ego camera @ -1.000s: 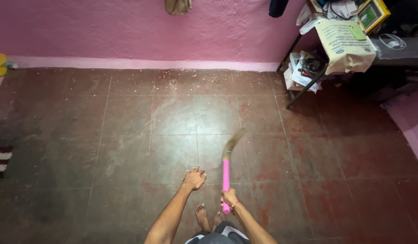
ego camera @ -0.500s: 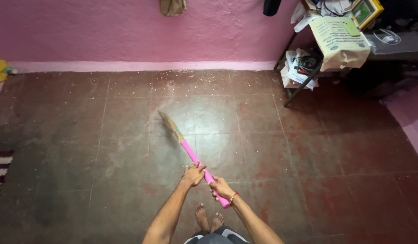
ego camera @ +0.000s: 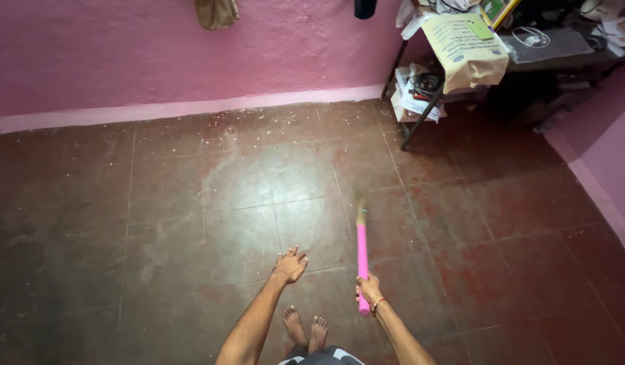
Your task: The person sweeps the tiled floor by hand using a broom, moving dust and debris across the surface while walking around the room.
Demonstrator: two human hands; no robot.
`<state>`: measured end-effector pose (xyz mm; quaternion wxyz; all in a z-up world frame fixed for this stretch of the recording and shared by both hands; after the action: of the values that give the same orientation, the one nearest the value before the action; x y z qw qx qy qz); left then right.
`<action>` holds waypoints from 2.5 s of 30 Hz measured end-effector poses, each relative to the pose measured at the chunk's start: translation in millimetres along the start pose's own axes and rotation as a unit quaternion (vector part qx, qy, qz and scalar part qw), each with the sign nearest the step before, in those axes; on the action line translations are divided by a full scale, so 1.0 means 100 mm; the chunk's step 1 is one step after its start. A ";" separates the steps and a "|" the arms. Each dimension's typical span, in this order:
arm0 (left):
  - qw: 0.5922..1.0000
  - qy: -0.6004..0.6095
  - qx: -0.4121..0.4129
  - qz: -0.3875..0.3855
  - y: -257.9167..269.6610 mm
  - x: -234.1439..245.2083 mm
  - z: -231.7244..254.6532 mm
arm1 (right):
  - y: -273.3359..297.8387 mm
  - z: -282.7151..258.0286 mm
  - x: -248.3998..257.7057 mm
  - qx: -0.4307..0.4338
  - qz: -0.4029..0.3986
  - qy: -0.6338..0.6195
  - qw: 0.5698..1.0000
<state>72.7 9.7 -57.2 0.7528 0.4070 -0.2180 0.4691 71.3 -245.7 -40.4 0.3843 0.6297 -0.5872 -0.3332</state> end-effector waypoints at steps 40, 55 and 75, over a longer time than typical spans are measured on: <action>0.984 -0.049 -0.150 -0.082 -0.76 -0.64 1.41 | -0.08 0.31 1.00 0.002 0.028 -0.065 0.998; 0.989 -0.023 -0.120 -0.081 -0.58 -0.56 1.22 | -0.04 0.73 0.26 -0.059 0.003 -0.075 0.995; 0.972 0.001 -0.220 -0.080 -0.34 -0.61 1.46 | 0.08 0.53 0.25 0.008 -0.044 0.021 0.999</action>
<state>82.2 -149.8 -30.2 0.8592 0.2472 -0.2813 0.3485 23.6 -275.3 -57.9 0.3764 0.6645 -0.5536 -0.3322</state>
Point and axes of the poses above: each hand's wrist, its own y-axis away from the middle knuckle, its own x-axis out of the back of the hand, z = x × y, the point moved 9 cm from there along -y, towards the middle knuckle, and after that the axes turned 14 degrees about -x, right-handed, at the moved point
